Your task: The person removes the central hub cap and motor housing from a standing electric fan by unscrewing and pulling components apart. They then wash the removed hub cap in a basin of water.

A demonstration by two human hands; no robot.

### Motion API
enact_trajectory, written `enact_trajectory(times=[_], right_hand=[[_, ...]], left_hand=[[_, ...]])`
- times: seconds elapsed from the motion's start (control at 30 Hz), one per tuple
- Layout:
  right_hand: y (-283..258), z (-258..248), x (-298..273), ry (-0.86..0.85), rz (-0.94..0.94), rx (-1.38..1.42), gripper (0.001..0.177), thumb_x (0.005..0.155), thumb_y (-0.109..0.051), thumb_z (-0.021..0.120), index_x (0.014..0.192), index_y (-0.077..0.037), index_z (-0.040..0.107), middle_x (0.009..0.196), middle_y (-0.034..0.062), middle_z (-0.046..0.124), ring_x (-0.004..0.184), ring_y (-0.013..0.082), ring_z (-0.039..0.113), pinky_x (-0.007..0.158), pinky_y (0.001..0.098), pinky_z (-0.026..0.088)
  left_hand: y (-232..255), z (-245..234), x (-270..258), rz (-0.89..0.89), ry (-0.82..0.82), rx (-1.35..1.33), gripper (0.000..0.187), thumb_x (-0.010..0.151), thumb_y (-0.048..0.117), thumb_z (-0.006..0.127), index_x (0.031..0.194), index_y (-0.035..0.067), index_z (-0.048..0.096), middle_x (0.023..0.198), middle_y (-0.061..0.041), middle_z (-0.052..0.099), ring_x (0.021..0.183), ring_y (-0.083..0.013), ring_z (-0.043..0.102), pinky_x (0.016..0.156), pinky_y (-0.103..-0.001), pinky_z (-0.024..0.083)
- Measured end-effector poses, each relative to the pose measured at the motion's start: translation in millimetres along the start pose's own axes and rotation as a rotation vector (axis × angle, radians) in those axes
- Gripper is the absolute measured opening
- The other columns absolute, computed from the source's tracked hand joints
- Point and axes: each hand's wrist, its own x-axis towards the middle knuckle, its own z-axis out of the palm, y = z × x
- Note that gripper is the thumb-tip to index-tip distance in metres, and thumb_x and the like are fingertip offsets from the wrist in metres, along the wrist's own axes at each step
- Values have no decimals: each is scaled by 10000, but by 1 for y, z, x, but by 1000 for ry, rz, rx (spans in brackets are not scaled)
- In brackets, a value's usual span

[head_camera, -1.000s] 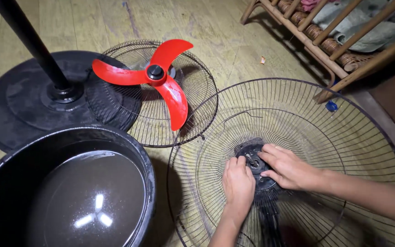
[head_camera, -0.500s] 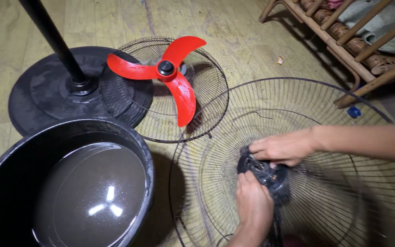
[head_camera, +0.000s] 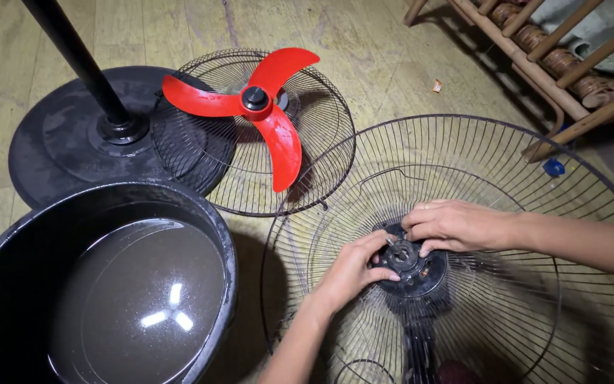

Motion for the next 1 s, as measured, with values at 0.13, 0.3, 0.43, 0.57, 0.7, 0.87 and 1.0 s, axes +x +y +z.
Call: enact_trajectory(times=[0.13,0.3,0.43,0.57,0.7,0.87,1.0], right_hand=[[0,4,1,95,-9,-48,339,859,-318,722,1080,-64,763,1307,89,667,1330,347,520,1032,484,428],[6,9,0,81,48,31,341,834,-323,737,1044,-58,779,1220,63,739,1266,326,592,995,465,500],[11,7,7,201,45,61,353,785,-363,763,1020,-104,808,1091,33,801,1105,267,718,957,441,557],[10,2,13,171,130,24,322,749,-405,774,936,-146,813,981,-24,814,964,187,762,791,354,598],[15,-1,26,107,211,-36,322,724,-450,760,892,-177,795,923,-75,799,820,159,742,651,343,570],[21,-5,37,65,166,-120,347,742,-475,748,881,-158,739,820,-53,734,839,186,693,644,365,549],[-1,5,21,119,212,-111,325,794,-378,730,1007,-133,727,1046,13,697,1033,234,652,837,388,534]], left_hand=[[1,-1,2,-147,-39,29,608,723,181,857,1259,7,627,1142,-123,694,799,-274,643,770,-354,548],[0,12,-1,94,91,100,615,764,212,839,1265,-43,589,1226,-200,673,1062,-359,686,901,-408,554],[-1,23,-7,86,157,183,569,792,224,830,1221,-69,597,1182,-224,678,1086,-403,681,922,-432,549],[5,37,-9,-27,257,286,605,779,281,833,1194,-88,592,1145,-238,672,1019,-417,683,860,-444,552],[22,62,-12,-259,373,328,604,802,338,818,1176,-82,597,1095,-224,682,923,-408,698,758,-461,558],[41,76,-6,-510,465,344,595,797,391,847,1129,-45,615,1045,-205,694,859,-411,694,718,-475,545],[44,63,-9,-418,447,280,613,694,283,896,1105,-70,611,1034,-235,681,937,-426,658,774,-474,531]])
